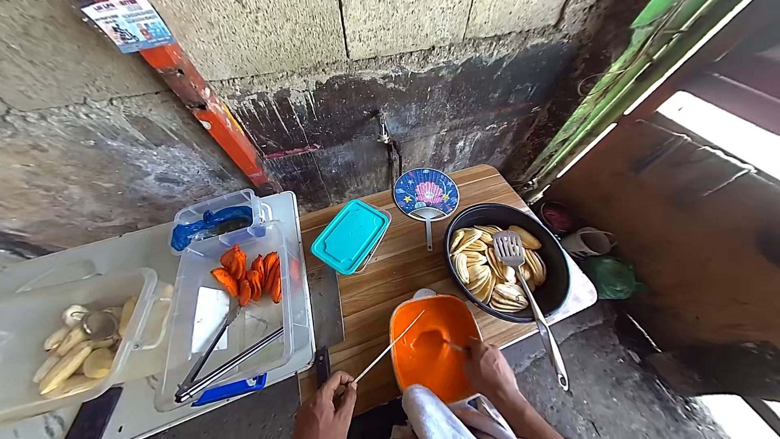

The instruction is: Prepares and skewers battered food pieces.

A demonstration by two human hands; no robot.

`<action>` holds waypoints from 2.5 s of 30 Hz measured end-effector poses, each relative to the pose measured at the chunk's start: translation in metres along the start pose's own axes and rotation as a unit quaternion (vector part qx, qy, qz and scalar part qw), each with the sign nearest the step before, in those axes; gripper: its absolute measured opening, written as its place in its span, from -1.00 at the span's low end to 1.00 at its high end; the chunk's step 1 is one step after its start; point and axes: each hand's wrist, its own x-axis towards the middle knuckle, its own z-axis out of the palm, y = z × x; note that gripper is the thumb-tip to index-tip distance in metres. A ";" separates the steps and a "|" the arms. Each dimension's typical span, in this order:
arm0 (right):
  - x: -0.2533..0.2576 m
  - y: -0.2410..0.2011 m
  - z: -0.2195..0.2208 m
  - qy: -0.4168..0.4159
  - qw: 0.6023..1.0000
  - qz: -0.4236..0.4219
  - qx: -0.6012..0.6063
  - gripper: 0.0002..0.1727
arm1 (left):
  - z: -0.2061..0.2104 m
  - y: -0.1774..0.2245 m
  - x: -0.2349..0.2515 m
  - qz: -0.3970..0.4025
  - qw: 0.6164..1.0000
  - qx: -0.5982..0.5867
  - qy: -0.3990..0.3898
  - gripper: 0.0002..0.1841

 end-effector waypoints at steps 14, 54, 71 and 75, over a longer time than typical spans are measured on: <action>-0.017 0.020 -0.002 0.073 0.995 0.058 0.035 -0.65 | -0.006 -0.001 0.010 0.030 0.999 0.026 -0.019 -0.67; -0.041 -0.003 0.016 0.039 0.999 -0.012 0.030 -0.66 | -0.008 -0.019 0.011 0.049 0.996 0.037 0.066 -0.71; -0.009 -0.012 0.016 -0.020 0.998 -0.016 0.052 -0.68 | -0.005 -0.016 0.009 0.048 0.997 0.041 0.032 -0.70; -0.003 -0.006 0.016 -0.021 0.999 0.007 0.041 -0.67 | 0.000 -0.014 0.010 0.030 0.999 0.043 0.012 -0.67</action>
